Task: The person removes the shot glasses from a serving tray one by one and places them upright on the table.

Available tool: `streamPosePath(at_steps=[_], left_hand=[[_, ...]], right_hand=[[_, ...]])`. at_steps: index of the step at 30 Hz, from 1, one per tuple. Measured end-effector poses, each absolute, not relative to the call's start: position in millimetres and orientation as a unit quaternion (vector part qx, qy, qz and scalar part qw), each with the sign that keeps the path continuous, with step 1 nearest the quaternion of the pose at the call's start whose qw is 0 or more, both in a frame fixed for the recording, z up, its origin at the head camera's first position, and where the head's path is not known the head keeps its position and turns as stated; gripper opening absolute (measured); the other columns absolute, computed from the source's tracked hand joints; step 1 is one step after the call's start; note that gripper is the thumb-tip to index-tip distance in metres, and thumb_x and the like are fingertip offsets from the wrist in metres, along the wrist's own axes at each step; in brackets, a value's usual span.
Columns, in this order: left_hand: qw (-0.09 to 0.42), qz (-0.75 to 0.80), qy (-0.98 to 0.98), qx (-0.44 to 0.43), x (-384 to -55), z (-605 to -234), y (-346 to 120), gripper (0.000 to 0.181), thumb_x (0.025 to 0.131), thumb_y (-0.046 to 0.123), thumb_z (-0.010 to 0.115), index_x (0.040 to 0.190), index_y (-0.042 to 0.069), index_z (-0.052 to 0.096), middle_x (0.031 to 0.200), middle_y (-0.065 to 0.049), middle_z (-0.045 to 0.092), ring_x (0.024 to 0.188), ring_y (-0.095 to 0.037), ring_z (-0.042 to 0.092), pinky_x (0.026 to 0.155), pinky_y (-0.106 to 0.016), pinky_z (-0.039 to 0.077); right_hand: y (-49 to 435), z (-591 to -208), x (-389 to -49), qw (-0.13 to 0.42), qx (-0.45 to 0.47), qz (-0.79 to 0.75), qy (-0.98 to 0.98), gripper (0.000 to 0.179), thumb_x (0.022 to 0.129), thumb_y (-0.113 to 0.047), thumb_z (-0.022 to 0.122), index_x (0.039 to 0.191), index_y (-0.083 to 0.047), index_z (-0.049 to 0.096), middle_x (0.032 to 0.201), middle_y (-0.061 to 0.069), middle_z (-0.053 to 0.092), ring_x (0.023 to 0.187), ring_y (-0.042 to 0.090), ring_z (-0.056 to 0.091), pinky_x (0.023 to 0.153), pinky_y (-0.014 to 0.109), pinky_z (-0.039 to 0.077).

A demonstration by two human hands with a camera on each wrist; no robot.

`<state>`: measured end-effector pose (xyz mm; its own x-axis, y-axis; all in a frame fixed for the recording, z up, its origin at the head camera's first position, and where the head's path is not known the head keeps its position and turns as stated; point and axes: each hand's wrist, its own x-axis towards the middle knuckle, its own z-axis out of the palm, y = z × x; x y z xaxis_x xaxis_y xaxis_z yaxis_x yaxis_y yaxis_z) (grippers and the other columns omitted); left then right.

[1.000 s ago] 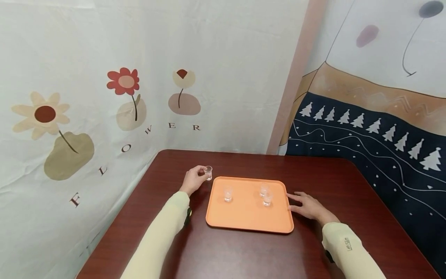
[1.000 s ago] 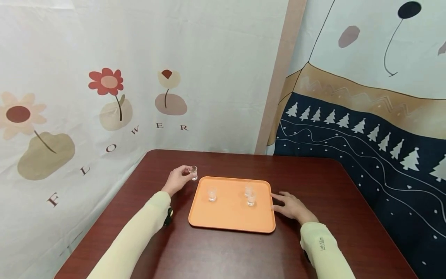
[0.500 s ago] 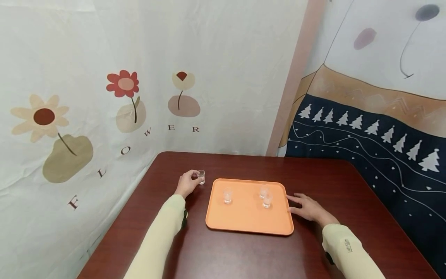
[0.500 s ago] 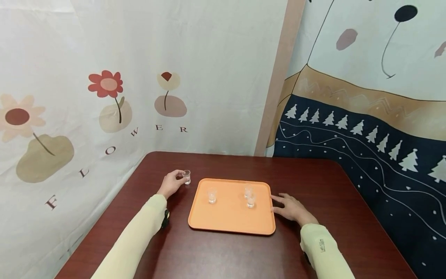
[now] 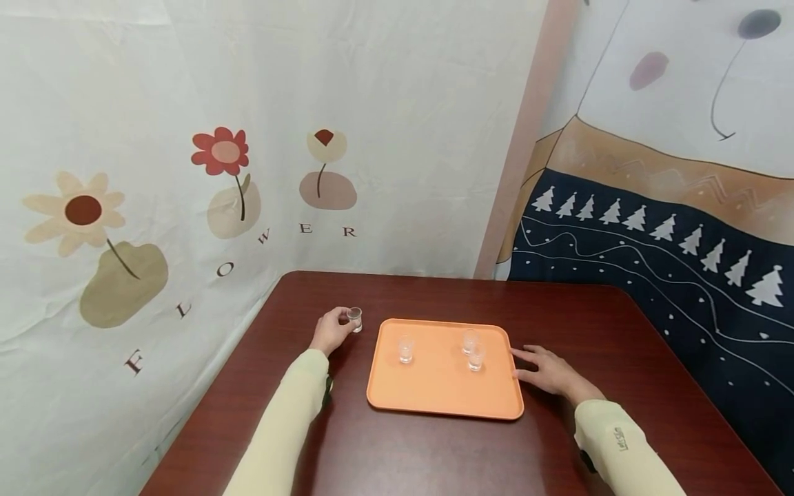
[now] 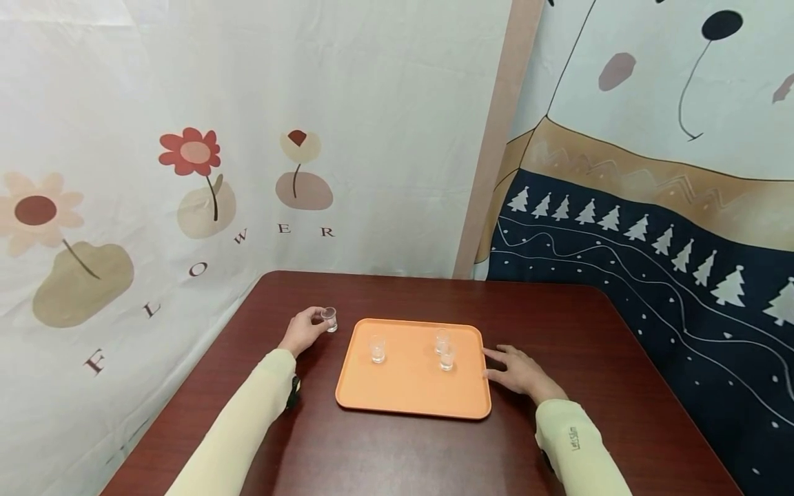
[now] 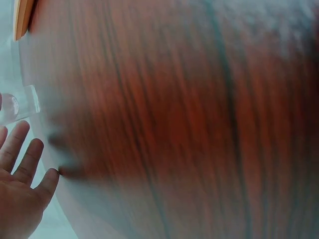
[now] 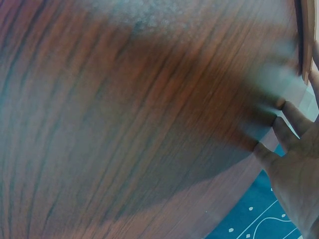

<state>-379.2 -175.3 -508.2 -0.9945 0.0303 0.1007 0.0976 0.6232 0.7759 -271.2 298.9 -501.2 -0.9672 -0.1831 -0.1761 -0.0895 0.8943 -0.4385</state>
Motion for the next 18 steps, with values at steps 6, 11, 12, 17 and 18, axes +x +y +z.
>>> streamPosePath(at_steps=[6, 11, 12, 17, 18], left_hand=[[0.017, -0.449, -0.893, -0.033, -374.8, -504.1, -179.5, 0.065, 0.091, 0.025, 0.073, 0.143, -0.002, 0.044, 0.13, -0.024, 0.058, 0.121, -0.038, 0.053, 0.101, -0.053, 0.042], [0.025, -0.455, -0.89, -0.024, -373.9, -497.7, -182.4, 0.076, 0.092, 0.035, 0.071, 0.15, 0.001, 0.035, 0.145, -0.026, 0.044, 0.133, -0.041, 0.042, 0.106, -0.055, 0.037], [0.03, -0.459, -0.888, -0.023, -374.0, -495.9, -182.2, 0.077, 0.092, 0.036, 0.07, 0.151, 0.002, 0.034, 0.148, -0.026, 0.041, 0.135, -0.041, 0.04, 0.107, -0.056, 0.036], [0.053, -0.474, -0.878, -0.031, -373.2, -484.7, -178.1, 0.077, 0.094, 0.039, 0.068, 0.153, 0.005, 0.032, 0.152, -0.023, 0.035, 0.139, -0.041, 0.034, 0.109, -0.057, 0.033], [0.055, -0.474, -0.878, -0.034, -373.3, -482.7, -176.7, 0.077, 0.094, 0.039, 0.067, 0.153, 0.006, 0.031, 0.152, -0.022, 0.035, 0.14, -0.04, 0.033, 0.109, -0.056, 0.032]], right_hand=[[299.3, -501.8, -269.9, 0.112, -0.063, -0.219, 0.967, 0.069, 0.093, -0.051, 0.064, 0.149, -0.014, 0.047, 0.149, 0.03, 0.035, 0.132, 0.055, 0.033, 0.1, 0.073, 0.03], [298.2, -500.7, -269.2, 0.113, -0.065, -0.216, 0.968, 0.069, 0.093, -0.051, 0.064, 0.149, -0.014, 0.047, 0.149, 0.03, 0.035, 0.133, 0.055, 0.033, 0.1, 0.073, 0.03], [298.0, -500.4, -269.2, 0.112, -0.065, -0.216, 0.968, 0.069, 0.093, -0.051, 0.064, 0.149, -0.014, 0.047, 0.149, 0.03, 0.035, 0.133, 0.055, 0.033, 0.1, 0.073, 0.03], [297.9, -499.0, -269.7, 0.113, -0.067, -0.216, 0.968, 0.069, 0.093, -0.05, 0.064, 0.149, -0.013, 0.047, 0.148, 0.031, 0.035, 0.132, 0.055, 0.033, 0.1, 0.072, 0.03], [298.2, -499.0, -269.9, 0.113, -0.067, -0.215, 0.968, 0.069, 0.093, -0.05, 0.064, 0.149, -0.013, 0.047, 0.148, 0.031, 0.035, 0.132, 0.055, 0.033, 0.1, 0.072, 0.03]])
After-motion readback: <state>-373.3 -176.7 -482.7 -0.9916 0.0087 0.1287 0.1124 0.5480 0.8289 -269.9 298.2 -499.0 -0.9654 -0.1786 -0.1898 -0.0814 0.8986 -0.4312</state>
